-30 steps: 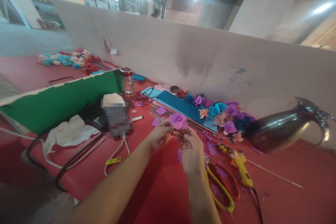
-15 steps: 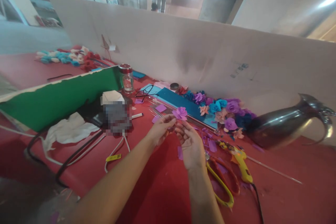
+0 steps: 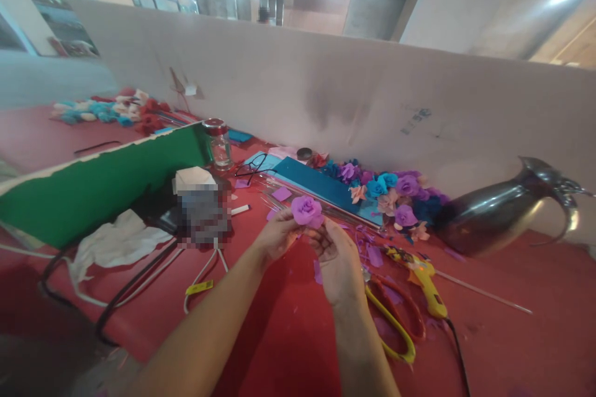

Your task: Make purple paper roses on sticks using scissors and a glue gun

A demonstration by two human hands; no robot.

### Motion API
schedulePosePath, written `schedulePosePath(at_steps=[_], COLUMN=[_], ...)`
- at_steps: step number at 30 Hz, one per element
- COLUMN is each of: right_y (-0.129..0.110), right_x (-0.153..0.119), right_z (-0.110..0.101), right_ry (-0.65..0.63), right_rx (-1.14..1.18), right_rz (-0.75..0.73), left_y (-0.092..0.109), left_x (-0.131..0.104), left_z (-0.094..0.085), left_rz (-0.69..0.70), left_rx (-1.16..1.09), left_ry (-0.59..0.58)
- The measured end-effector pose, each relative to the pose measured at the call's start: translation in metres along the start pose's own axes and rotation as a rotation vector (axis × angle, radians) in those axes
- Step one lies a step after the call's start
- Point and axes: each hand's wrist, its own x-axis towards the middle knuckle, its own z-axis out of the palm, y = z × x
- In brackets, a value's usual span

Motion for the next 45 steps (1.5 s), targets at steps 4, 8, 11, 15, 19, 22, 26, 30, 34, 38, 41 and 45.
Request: schedulePosePath(at_steps=[4, 8, 11, 15, 19, 22, 26, 30, 34, 38, 41, 45], right_y=[0.001, 0.0, 0.0, 0.0, -0.004, -0.018, -0.046, -0.06, -0.055, -0.052, -0.057, -0.067], right_x=[-0.001, -0.002, -0.004, -0.006, -0.008, -0.013, -0.029, -0.048, -0.055, -0.055, -0.057, -0.062], right_z=[0.001, 0.002, 0.002, 0.001, 0.003, -0.006, -0.057, -0.134, -0.176, -0.167, -0.152, -0.148], right_ry=[0.002, 0.0, -0.018, -0.025, -0.018, 0.026, -0.024, 0.021, -0.062, 0.01, 0.042, 0.077], right_rx=[0.01, -0.029, -0.068, -0.048, -0.133, -0.384, -1.222, -1.733, -1.87, -1.91, -1.925, -1.933], right_rz=[-0.01, -0.05, -0.067, -0.055, -0.134, -0.229, -0.272, -0.384, -0.368, -0.301, -0.212, -0.265], left_y=[0.0, 0.002, 0.004, 0.007, 0.011, 0.012, 0.011, 0.01, 0.011, 0.012, 0.011, 0.01], left_x=[-0.001, -0.003, -0.005, -0.004, 0.0, 0.003, 0.007, 0.01, 0.009, 0.009, 0.009, 0.008], left_z=[-0.001, 0.001, 0.001, -0.004, -0.009, -0.01, -0.009, -0.012, -0.014, -0.014, -0.014, -0.012], left_rz=[-0.014, 0.007, 0.019, 0.045, 0.092, 0.139, 0.196, 0.215, 0.199, 0.199, 0.205, 0.196], left_rx=[0.021, 0.082, 0.118, 0.107, 0.068, 0.028, -0.035, -0.133, -0.174, -0.157, -0.167, -0.189], left_ry=[-0.004, -0.053, -0.076, -0.042, 0.028, 0.088, 0.157, 0.204, 0.18, 0.154, 0.129, 0.084])
